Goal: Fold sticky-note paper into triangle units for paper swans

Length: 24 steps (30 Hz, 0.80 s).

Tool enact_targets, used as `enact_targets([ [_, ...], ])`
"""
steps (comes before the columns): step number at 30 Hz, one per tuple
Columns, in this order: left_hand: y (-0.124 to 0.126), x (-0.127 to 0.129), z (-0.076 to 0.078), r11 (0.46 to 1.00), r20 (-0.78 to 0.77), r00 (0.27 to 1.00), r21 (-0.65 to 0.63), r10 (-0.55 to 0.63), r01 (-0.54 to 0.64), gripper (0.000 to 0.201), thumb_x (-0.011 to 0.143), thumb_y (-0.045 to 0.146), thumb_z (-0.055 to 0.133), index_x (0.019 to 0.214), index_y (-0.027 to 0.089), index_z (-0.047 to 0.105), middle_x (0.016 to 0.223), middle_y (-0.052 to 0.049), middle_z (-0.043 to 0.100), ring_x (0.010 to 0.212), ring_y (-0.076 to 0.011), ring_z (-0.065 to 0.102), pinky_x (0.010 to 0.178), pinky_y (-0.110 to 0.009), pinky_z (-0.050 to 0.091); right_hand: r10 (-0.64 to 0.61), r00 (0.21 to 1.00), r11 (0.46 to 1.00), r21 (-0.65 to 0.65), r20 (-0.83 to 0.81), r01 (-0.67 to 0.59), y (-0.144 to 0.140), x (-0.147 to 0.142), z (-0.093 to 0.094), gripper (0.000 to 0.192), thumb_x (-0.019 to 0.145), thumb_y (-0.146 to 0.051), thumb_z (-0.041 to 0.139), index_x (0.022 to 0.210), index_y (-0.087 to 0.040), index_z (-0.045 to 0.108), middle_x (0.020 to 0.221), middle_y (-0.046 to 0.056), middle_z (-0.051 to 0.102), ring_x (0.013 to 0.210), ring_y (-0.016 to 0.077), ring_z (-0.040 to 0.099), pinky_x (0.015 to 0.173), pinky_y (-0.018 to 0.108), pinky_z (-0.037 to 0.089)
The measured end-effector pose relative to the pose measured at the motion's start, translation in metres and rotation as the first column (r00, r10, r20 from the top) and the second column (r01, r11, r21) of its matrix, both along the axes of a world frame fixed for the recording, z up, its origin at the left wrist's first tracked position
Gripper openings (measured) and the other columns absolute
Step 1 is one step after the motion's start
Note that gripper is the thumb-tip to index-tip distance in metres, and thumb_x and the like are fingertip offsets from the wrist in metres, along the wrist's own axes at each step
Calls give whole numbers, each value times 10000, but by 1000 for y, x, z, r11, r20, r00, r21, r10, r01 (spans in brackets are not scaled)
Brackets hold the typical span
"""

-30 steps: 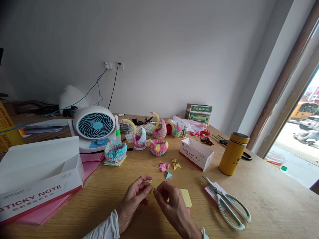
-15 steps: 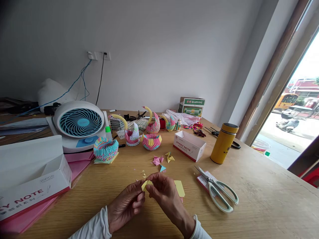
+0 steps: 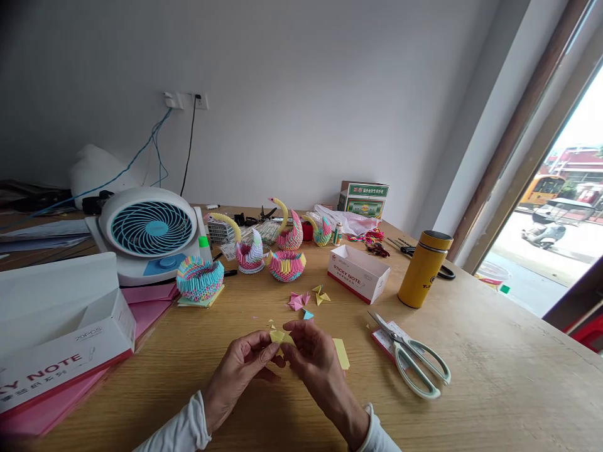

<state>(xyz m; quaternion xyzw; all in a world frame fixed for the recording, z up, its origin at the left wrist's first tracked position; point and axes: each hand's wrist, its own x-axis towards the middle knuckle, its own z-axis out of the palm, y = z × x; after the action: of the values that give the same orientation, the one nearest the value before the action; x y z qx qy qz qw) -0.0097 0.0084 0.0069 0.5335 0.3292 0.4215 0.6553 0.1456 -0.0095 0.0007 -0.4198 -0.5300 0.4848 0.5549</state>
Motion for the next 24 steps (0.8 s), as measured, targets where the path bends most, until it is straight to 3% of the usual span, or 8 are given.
enact_targets([
  [7,-1,-2,4,998,-5,1000,-68,13,-13,315,727,419,739,807,129,647,810,-43,652,758,-190,669,567,-228,531,-52,998,998,23,37,51,-1,-2,-1,426,730,-482,736,986,-164,615,830,45,637,636,130,540,500,225,405],
  [15,-1,-4,7,998,-28,999,-58,-33,32,339,716,440,740,828,131,657,834,-53,667,743,-182,662,570,-231,519,-85,987,994,78,135,75,-3,-1,0,398,753,-465,719,1007,-166,651,930,91,673,864,223,614,686,301,492],
  [19,0,-3,5,998,-20,1000,-61,0,-1,336,696,434,758,810,132,662,800,-41,676,726,-182,669,576,-238,514,-50,994,998,49,101,45,-3,-2,3,390,753,-454,727,1016,-177,647,914,74,666,861,214,606,699,294,483],
  [24,0,-3,4,996,-41,997,-62,65,-67,332,676,422,780,741,130,638,688,-19,678,665,-167,683,587,-224,487,4,999,1000,25,46,-5,-4,-2,2,418,772,-490,701,1038,-173,637,772,23,606,691,158,551,599,262,446],
])
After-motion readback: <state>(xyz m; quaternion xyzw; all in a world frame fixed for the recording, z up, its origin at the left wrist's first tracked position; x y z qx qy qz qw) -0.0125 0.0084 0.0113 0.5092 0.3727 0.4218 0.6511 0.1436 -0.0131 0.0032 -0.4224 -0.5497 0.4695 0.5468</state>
